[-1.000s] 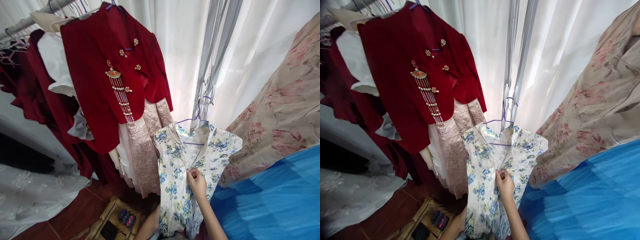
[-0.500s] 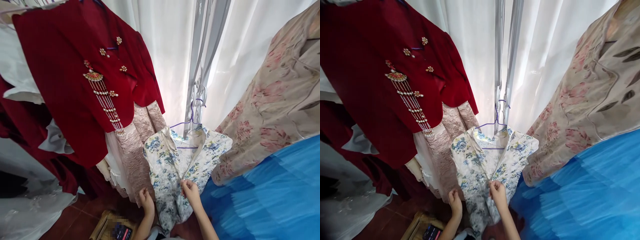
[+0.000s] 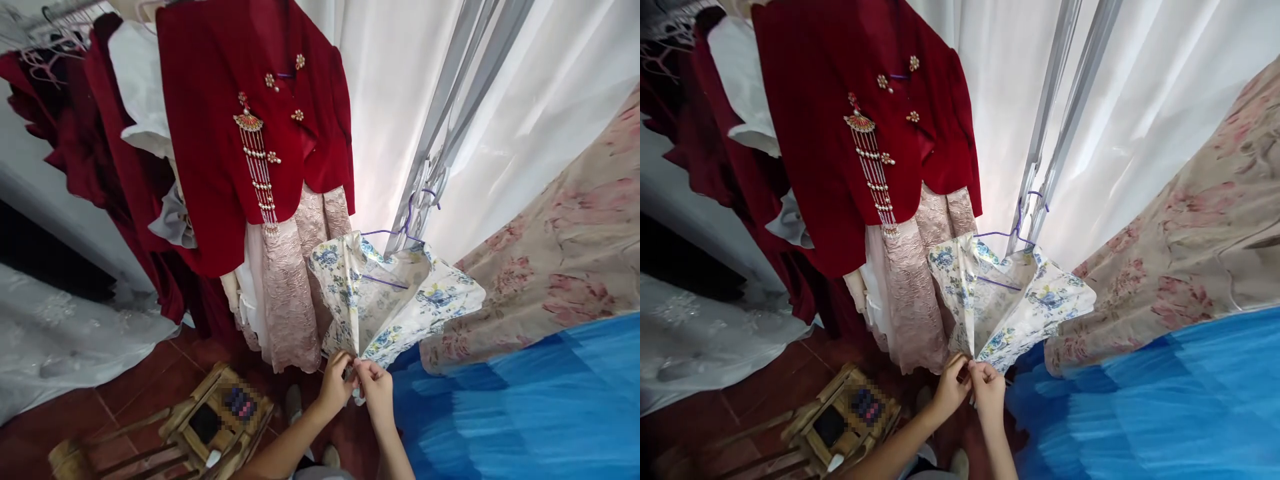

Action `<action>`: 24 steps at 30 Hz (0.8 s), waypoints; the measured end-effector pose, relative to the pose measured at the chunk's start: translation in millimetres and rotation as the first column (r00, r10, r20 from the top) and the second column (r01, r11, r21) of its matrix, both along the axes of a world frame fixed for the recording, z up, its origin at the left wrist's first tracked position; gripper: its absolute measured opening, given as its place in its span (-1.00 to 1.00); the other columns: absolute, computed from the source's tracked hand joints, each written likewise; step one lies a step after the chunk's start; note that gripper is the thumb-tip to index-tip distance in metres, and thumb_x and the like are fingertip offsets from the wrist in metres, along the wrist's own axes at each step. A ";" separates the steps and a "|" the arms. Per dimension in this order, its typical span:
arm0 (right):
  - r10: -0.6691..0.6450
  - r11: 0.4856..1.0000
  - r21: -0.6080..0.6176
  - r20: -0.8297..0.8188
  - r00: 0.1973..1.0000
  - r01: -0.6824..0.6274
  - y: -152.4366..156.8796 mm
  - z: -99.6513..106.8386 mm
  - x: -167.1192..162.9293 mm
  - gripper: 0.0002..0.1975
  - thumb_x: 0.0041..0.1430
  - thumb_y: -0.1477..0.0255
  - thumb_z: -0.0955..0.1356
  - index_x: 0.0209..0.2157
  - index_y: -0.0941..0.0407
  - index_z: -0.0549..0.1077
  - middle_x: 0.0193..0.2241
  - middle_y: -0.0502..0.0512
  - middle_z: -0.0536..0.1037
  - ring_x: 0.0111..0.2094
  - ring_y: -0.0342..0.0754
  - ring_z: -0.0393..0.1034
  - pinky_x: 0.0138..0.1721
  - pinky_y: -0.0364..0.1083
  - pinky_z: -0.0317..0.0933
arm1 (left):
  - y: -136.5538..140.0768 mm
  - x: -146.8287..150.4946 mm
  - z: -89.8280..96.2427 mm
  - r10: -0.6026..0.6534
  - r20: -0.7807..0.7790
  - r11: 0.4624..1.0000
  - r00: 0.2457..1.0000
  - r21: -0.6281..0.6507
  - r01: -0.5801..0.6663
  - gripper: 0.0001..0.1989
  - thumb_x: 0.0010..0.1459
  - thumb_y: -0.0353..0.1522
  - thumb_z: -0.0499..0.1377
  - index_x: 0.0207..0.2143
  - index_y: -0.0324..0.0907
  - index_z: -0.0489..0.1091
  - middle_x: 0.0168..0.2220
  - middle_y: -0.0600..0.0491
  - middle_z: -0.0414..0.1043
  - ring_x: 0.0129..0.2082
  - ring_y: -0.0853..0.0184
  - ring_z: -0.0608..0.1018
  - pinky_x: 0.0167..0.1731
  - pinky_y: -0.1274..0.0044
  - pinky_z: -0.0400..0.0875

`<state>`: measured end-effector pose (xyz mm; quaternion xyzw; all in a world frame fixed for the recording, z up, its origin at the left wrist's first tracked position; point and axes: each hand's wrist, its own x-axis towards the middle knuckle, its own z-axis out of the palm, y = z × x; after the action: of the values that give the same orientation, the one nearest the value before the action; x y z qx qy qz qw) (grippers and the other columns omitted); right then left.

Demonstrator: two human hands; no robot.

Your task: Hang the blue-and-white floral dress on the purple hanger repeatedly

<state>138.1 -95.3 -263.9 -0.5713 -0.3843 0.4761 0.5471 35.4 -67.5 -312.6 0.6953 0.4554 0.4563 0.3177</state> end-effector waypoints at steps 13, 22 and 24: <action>-0.186 0.901 0.367 -0.154 0.970 0.231 99.5 174.5 17.8 -0.54 0.01 0.02 0.48 -0.50 0.16 0.49 -0.66 0.02 0.54 -0.73 -0.20 0.24 -0.70 -0.20 0.08 | 6.2 -1.6 9.1 -0.192 -0.158 0.981 0.969 -0.065 0.184 -0.87 0.12 -0.41 0.16 -0.49 -0.17 0.31 -0.43 0.06 0.40 -0.34 0.28 0.47 -0.24 0.47 0.30; -0.183 0.851 0.489 -0.067 0.981 0.193 118.3 212.0 22.5 -0.57 0.07 0.04 0.47 -0.39 0.16 0.48 -0.65 -0.04 0.51 -0.69 -0.17 0.29 -0.64 -0.18 0.16 | 41.0 -15.6 20.8 -0.267 0.000 0.961 0.964 -0.072 0.266 -0.88 0.23 -0.34 0.17 -0.35 -0.19 0.42 -0.35 0.03 0.45 -0.30 0.30 0.50 -0.24 0.50 0.37; -0.206 0.832 0.516 -0.056 0.977 0.205 109.8 205.8 22.8 -0.61 0.12 0.07 0.46 -0.38 0.14 0.47 -0.66 -0.07 0.48 -0.67 -0.18 0.29 -0.61 -0.18 0.17 | 64.1 -22.7 58.9 -0.223 0.053 0.973 0.973 0.079 0.219 -0.84 0.31 -0.29 0.13 -0.25 -0.19 0.44 -0.30 0.01 0.46 -0.27 0.30 0.51 -0.23 0.50 0.39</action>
<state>160.9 14.6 -58.1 -0.4409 -0.4352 0.2928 0.7283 12.7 -3.4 -253.7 0.7383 0.3485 0.4555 0.3548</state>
